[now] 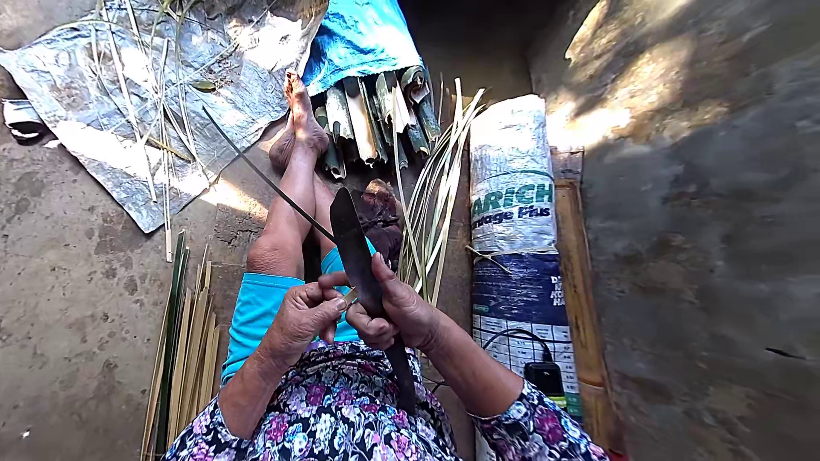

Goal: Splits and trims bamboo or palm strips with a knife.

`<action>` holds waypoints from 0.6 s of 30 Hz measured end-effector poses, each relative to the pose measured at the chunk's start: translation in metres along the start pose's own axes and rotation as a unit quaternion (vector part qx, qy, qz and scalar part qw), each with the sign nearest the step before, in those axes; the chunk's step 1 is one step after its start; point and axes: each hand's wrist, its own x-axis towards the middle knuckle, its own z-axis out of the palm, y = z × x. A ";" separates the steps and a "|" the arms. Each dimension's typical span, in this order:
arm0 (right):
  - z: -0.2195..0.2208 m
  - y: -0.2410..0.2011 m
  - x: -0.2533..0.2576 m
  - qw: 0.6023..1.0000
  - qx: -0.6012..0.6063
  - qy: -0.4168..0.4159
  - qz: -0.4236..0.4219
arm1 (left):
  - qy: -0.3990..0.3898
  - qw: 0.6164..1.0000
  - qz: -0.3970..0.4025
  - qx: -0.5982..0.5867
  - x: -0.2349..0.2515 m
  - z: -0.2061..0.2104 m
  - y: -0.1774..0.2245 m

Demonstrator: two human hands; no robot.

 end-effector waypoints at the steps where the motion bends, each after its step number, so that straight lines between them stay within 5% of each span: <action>1: -0.002 0.000 0.001 1.000 -0.001 -0.002 0.000 | 0.013 1.000 0.006 0.023 -0.001 0.001 0.000; 4: -0.006 0.000 0.004 1.000 -0.002 0.017 0.012 | 0.043 0.996 0.015 0.082 -0.002 0.003 0.001; 7: -0.006 -0.002 0.005 0.990 -0.100 0.094 0.011 | 0.061 0.994 -0.056 0.077 0.000 0.006 0.009; 10: 0.014 -0.014 -0.001 0.953 -0.219 0.208 0.000 | 0.041 0.992 -0.102 0.062 0.000 0.005 0.024; 13: 0.030 -0.008 -0.002 0.889 -0.325 0.308 -0.096 | 0.044 0.994 -0.085 0.046 -0.004 0.011 0.033; 16: 0.030 0.000 -0.002 0.826 -0.416 0.319 -0.207 | -0.011 0.998 -0.053 0.029 -0.011 0.015 0.039; 18: 0.029 -0.003 -0.006 0.825 -0.437 0.271 -0.236 | -0.118 0.992 -0.032 0.022 -0.007 -0.001 0.041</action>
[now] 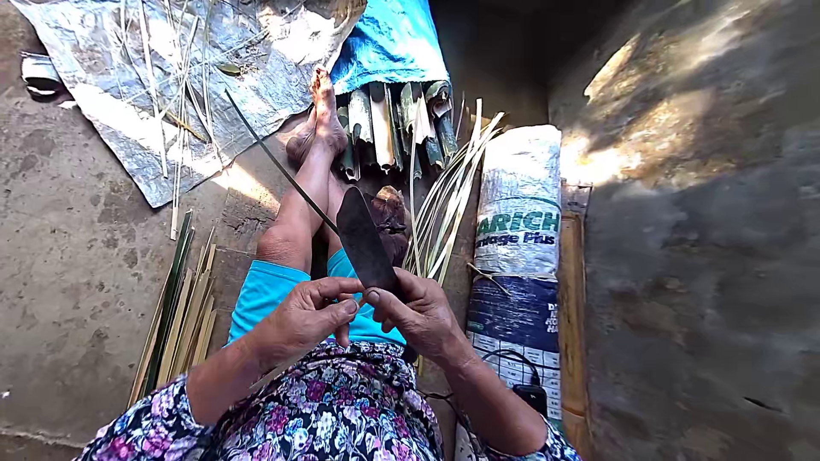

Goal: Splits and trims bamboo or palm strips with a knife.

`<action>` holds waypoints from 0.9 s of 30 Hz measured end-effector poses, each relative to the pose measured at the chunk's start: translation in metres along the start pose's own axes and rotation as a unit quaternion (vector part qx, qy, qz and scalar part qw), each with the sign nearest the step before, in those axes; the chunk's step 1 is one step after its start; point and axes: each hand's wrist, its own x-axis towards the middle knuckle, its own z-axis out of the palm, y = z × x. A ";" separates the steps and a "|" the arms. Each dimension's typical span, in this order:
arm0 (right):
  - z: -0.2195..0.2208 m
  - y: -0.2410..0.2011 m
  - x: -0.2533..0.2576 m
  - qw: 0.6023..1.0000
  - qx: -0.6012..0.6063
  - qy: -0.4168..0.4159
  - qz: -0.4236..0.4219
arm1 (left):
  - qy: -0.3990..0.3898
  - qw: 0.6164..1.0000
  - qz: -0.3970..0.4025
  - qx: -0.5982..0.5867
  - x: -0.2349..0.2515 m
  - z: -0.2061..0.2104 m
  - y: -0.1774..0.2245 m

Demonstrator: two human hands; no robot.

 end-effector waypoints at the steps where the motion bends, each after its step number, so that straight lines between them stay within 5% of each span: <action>1: -0.003 -0.001 0.001 0.999 0.017 -0.030 -0.018 | -0.060 0.998 0.011 0.012 0.005 -0.013 0.000; 2: -0.005 0.000 0.002 0.997 0.035 -0.063 -0.030 | -0.089 0.995 0.025 0.032 0.011 -0.024 -0.001; 4: 0.000 0.003 0.005 0.993 0.047 -0.099 -0.047 | -0.025 0.995 0.085 0.040 0.025 -0.031 -0.016; 7: 0.015 0.013 0.010 0.988 -0.086 -0.023 -0.127 | 0.139 0.968 0.175 -0.113 0.041 -0.006 -0.048; 9: 0.020 0.020 0.011 0.964 -0.198 0.037 -0.175 | 0.205 0.942 0.152 -0.216 0.041 0.016 -0.054; 14: 0.031 0.027 0.010 0.923 -0.289 0.114 -0.227 | 0.262 0.924 0.111 -0.255 0.040 0.025 -0.046; 19: 0.038 0.026 0.011 0.914 -0.283 0.146 -0.251 | 0.237 0.934 0.135 -0.232 0.041 0.019 -0.042; 27: 0.043 0.008 -0.045 0.863 -0.266 -0.154 -0.400 | 0.407 0.871 0.138 -0.236 0.066 -0.038 -0.024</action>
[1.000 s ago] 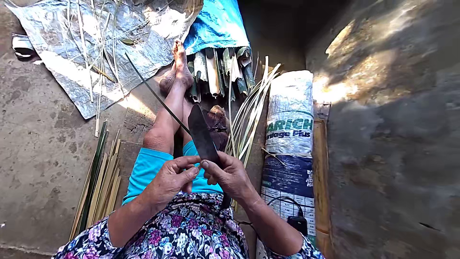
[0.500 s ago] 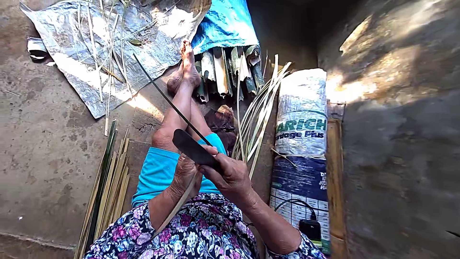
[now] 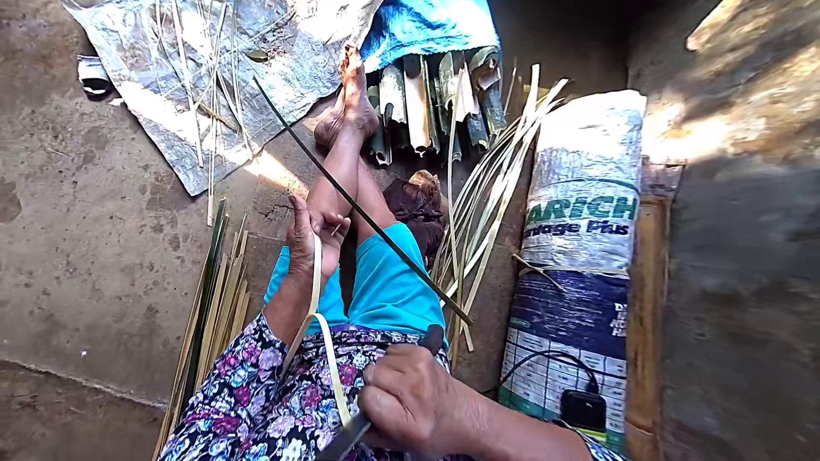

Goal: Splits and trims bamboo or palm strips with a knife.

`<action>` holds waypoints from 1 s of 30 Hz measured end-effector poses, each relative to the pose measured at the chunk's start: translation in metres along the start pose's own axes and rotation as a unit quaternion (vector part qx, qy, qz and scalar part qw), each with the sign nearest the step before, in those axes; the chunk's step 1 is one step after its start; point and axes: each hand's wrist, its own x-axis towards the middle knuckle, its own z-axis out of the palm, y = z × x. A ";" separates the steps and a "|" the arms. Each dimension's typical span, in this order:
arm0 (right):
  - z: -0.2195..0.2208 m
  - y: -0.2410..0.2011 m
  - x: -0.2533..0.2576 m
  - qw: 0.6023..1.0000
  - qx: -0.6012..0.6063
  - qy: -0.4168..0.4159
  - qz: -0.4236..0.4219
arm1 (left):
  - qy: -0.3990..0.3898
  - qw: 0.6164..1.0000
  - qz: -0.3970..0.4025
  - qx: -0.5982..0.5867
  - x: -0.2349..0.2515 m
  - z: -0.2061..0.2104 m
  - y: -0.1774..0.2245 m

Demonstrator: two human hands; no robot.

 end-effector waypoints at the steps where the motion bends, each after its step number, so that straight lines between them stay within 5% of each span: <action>1: -0.003 -0.002 -0.001 1.000 0.021 0.004 0.004 | -0.056 0.998 -0.005 -0.015 0.000 -0.004 0.002; 5: -0.040 0.016 0.000 0.988 -0.013 0.114 0.108 | -0.388 0.918 -0.077 -0.017 -0.033 -0.007 0.010; 9: -0.065 0.048 0.000 0.966 -0.045 0.175 0.187 | -0.486 0.856 -0.174 -0.027 -0.065 -0.004 0.010; 14: -0.064 0.050 0.008 0.894 0.136 0.249 0.347 | -0.316 0.933 -0.155 -0.073 -0.077 -0.005 -0.006; 19: -0.047 0.043 0.015 0.818 0.325 0.095 0.465 | -0.041 0.993 -0.109 -0.004 -0.083 0.016 -0.016; 25: -0.033 0.028 0.016 0.896 0.260 0.051 0.356 | -0.024 0.995 -0.090 0.027 -0.060 -0.005 -0.020; 30: -0.027 0.037 0.017 0.898 0.239 0.073 0.363 | 0.029 0.998 -0.052 -0.025 -0.046 0.004 -0.014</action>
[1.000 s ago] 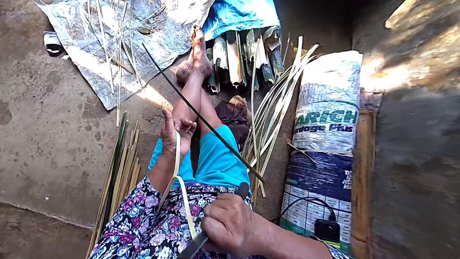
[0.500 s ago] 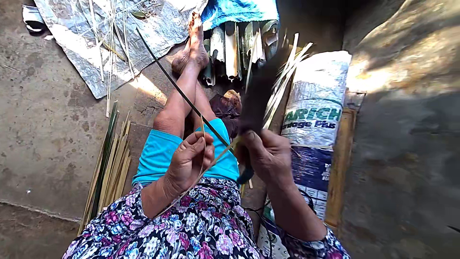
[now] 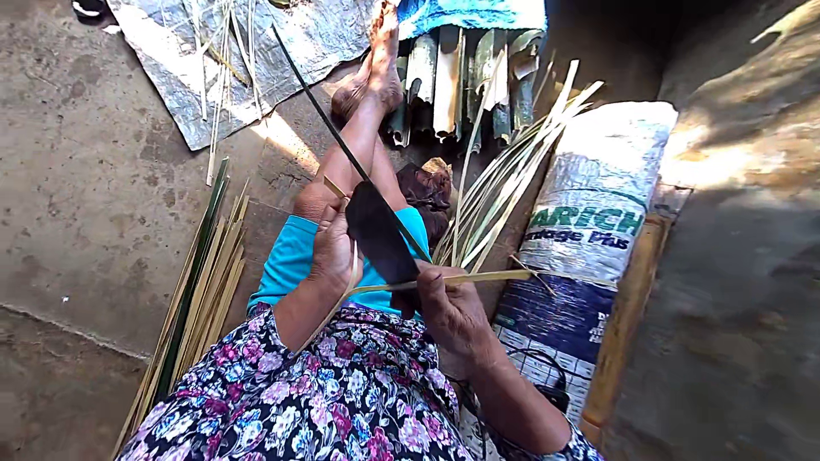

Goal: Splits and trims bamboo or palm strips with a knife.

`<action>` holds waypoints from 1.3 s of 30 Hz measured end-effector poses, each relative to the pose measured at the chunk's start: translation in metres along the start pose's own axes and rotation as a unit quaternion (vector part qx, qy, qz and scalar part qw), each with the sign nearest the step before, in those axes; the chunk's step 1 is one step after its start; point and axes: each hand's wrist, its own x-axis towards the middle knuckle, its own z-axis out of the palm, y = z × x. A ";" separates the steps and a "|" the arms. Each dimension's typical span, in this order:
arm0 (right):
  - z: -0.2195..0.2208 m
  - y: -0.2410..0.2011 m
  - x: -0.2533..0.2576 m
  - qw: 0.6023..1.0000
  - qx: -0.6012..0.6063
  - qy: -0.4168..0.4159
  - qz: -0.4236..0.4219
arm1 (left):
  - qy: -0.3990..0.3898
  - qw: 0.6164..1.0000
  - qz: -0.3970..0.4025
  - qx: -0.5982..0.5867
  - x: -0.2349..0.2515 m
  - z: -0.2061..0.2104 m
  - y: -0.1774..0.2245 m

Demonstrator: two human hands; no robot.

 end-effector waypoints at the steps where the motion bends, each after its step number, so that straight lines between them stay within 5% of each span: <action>1: 0.000 0.005 0.004 1.000 -0.007 -0.012 0.001 | -0.011 1.000 0.001 0.008 -0.003 0.002 -0.001; 4: 0.009 0.012 0.009 0.998 -0.025 -0.060 0.023 | -0.019 0.999 -0.036 0.028 -0.007 0.006 -0.004; 7: 0.010 0.017 0.007 0.994 -0.025 -0.058 -0.084 | 0.018 0.999 -0.036 0.009 0.005 0.017 0.008; 11: -0.004 -0.010 -0.024 0.933 -0.154 -0.182 -0.268 | 0.114 0.983 0.127 -0.070 0.076 -0.031 0.069; 13: -0.004 -0.018 -0.035 0.902 -0.173 -0.257 -0.302 | 0.186 0.948 0.209 -0.153 0.103 -0.061 0.109; 15: -0.008 -0.015 -0.033 0.923 -0.129 -0.230 -0.281 | 0.179 0.939 0.235 -0.175 0.108 -0.073 0.123; 19: -0.032 -0.001 0.001 0.974 -0.089 -0.052 -0.202 | -0.119 0.988 0.095 -0.018 0.068 -0.032 0.075; 22: -0.061 -0.004 0.023 0.984 -0.072 0.048 -0.155 | -0.384 0.918 -0.041 0.095 0.007 0.002 0.025; 25: -0.087 -0.015 0.034 0.975 -0.064 0.162 -0.138 | -0.483 0.869 -0.086 0.064 -0.016 -0.002 0.008; 27: -0.091 -0.016 0.038 0.963 -0.033 0.239 -0.121 | -0.458 0.884 -0.081 0.043 -0.016 -0.010 0.006; 29: -0.081 -0.009 0.034 0.972 -0.007 0.231 -0.050 | -0.373 0.922 -0.088 0.044 -0.014 -0.019 0.001; 33: -0.034 0.015 0.023 1.000 0.003 -0.005 0.028 | -0.145 0.978 -0.137 0.053 -0.017 -0.010 -0.005; 39: -0.016 0.026 0.027 0.989 -0.053 -0.107 -0.084 | -0.126 0.986 -0.080 0.078 -0.014 -0.006 -0.002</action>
